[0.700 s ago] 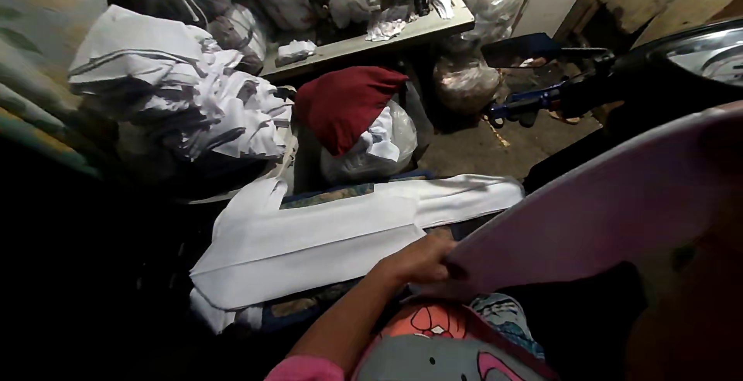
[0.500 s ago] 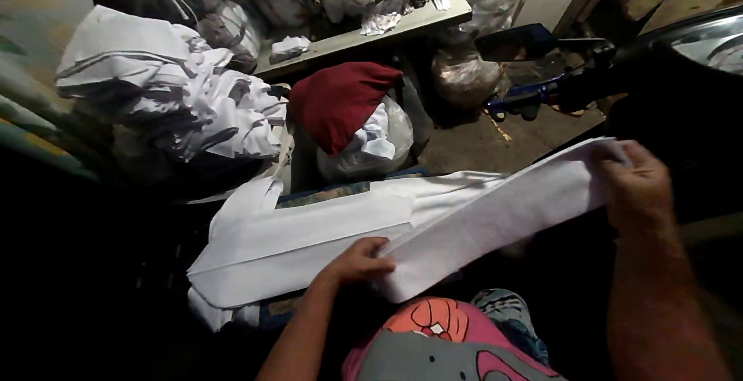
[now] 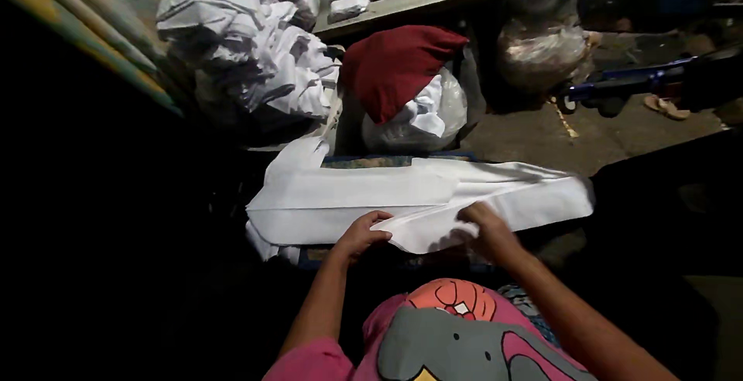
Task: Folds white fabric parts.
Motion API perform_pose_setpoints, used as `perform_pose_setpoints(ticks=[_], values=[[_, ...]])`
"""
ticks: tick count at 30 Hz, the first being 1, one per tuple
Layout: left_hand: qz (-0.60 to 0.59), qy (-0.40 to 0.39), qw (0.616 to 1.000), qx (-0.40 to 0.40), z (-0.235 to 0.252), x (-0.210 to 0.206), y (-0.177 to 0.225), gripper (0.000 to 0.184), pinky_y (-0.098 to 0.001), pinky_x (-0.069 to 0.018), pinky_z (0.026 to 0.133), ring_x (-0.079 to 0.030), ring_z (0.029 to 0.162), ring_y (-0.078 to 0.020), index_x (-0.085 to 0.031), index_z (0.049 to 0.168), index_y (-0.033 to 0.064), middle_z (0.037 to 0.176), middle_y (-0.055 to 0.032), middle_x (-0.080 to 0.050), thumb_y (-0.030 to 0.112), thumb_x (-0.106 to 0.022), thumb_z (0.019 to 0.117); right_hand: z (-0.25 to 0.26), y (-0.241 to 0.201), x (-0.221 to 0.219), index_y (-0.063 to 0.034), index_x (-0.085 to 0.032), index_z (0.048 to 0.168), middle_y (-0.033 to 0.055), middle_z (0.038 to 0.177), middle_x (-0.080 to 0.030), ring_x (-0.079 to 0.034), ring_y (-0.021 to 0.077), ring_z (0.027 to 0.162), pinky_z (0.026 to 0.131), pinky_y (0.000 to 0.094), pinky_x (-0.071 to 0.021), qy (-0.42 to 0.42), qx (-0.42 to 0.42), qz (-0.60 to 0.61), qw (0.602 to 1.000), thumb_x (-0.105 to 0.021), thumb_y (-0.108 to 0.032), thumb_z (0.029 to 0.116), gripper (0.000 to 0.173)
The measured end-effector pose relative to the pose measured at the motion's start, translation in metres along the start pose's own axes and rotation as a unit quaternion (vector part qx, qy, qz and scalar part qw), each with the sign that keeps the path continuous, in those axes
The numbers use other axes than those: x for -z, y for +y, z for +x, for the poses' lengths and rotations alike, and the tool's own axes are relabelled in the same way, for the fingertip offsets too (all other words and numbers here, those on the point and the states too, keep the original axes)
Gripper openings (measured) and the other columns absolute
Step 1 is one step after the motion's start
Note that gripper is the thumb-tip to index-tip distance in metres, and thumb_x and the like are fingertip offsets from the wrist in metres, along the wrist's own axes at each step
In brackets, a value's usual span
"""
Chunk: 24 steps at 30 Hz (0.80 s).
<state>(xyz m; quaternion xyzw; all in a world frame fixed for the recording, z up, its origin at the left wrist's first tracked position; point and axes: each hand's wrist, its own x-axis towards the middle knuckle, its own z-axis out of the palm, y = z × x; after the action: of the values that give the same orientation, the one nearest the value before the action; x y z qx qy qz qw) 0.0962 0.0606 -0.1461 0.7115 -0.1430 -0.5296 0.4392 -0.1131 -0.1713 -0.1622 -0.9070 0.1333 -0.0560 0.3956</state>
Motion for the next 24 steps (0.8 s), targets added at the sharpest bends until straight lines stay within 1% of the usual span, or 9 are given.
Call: perform_pose_setpoints(ticks=[2,4,5,8,10,14,20,21,24], values=[[-0.043,0.009,0.999,-0.012,-0.007,-0.004,0.001,0.041,-0.0343,-0.0606,0.079,-0.070,0.090,-0.0172,-0.054,0.134,0.0006,0.114,-0.0123,-0.068,-0.003,-0.061,0.0940,0.008,-0.021,-0.036,0.0002,-0.068,0.114,0.0220,0.109,-0.068,-0.067,0.0392,0.104,0.092,0.0548,-0.0544,-0.076,0.072,0.002,0.994,-0.078,-0.031,0.0890,0.041],[-0.086,0.006,0.996,-0.018,-0.012,-0.007,0.004,0.035,-0.0343,-0.0611,0.077,-0.071,0.087,-0.0175,-0.053,0.134,0.0003,0.112,-0.0124,-0.069,-0.001,-0.056,0.0986,0.018,-0.031,-0.055,0.0019,-0.064,0.121,0.0254,0.115,-0.064,-0.063,0.0421,0.109,0.093,0.0563,-0.0523,-0.133,0.084,-0.016,0.987,-0.081,-0.035,0.0855,0.054],[-0.097,0.001,0.995,-0.017,-0.014,-0.008,0.005,0.033,-0.0350,-0.0614,0.079,-0.071,0.089,-0.0180,-0.052,0.134,0.0000,0.112,-0.0129,-0.069,0.000,-0.053,0.1008,0.022,-0.032,-0.059,0.0032,-0.063,0.123,0.0270,0.118,-0.063,-0.062,0.0433,0.111,0.094,0.0564,-0.0518,-0.138,0.082,-0.026,0.987,-0.080,-0.033,0.0860,0.054],[-0.111,0.012,0.994,-0.003,-0.017,-0.011,0.008,0.030,-0.0359,-0.0612,0.081,-0.071,0.091,-0.0185,-0.053,0.134,-0.0003,0.114,-0.0131,-0.067,0.003,-0.046,0.1052,0.024,-0.028,-0.065,0.0024,-0.066,0.116,0.0253,0.113,-0.066,-0.065,0.0423,0.109,0.093,0.0542,-0.0536,-0.107,0.092,-0.049,0.989,-0.064,-0.024,0.0977,0.032],[-0.131,0.014,0.991,0.001,-0.017,-0.011,0.007,0.030,-0.0372,-0.0619,0.082,-0.072,0.091,-0.0197,-0.052,0.135,-0.0012,0.114,-0.0139,-0.067,0.003,-0.043,0.1061,0.020,-0.024,-0.069,0.0016,-0.069,0.110,0.0223,0.105,-0.069,-0.067,0.0402,0.103,0.089,0.0523,-0.0557,-0.079,0.108,-0.047,0.990,-0.060,-0.015,0.0990,0.022],[-0.155,0.008,0.988,0.004,-0.018,-0.007,0.000,0.031,-0.0399,-0.0612,0.085,-0.071,0.093,-0.0214,-0.052,0.135,-0.0011,0.113,-0.0145,-0.068,0.002,-0.042,0.1061,0.015,-0.024,-0.072,0.0021,-0.071,0.100,0.0193,0.094,-0.070,-0.070,0.0363,0.094,0.085,0.0485,-0.0583,-0.052,0.105,-0.021,0.993,-0.061,-0.007,0.0959,0.014],[-0.121,-0.015,0.993,0.009,-0.034,-0.004,-0.002,0.031,-0.0356,-0.0607,0.082,-0.071,0.090,-0.0172,-0.052,0.135,0.0000,0.111,-0.0117,-0.068,0.001,-0.044,0.1055,0.008,-0.040,-0.050,0.0055,-0.072,0.100,0.0204,0.097,-0.071,-0.071,0.0335,0.094,0.089,0.0468,-0.0570,-0.122,0.046,0.045,0.990,-0.064,-0.006,0.0954,0.015],[-0.114,-0.016,0.993,0.012,-0.038,-0.004,-0.004,0.031,-0.0335,-0.0597,0.079,-0.070,0.088,-0.0156,-0.052,0.135,0.0007,0.110,-0.0106,-0.068,0.001,-0.045,0.1051,0.006,-0.043,-0.046,0.0061,-0.072,0.098,0.0206,0.096,-0.071,-0.070,0.0333,0.092,0.088,0.0471,-0.0568,-0.132,0.037,0.050,0.989,-0.066,-0.007,0.0943,0.015],[-0.093,-0.017,0.995,0.022,-0.045,-0.005,-0.017,0.031,-0.0357,-0.0607,0.082,-0.071,0.093,-0.0180,-0.052,0.135,0.0002,0.115,-0.0135,-0.067,0.001,-0.045,0.1049,0.002,-0.044,-0.043,0.0058,-0.069,0.091,0.0180,0.087,-0.069,-0.069,0.0289,0.081,0.079,0.0449,-0.0567,-0.140,0.030,0.068,0.987,-0.073,-0.012,0.0895,0.019]])
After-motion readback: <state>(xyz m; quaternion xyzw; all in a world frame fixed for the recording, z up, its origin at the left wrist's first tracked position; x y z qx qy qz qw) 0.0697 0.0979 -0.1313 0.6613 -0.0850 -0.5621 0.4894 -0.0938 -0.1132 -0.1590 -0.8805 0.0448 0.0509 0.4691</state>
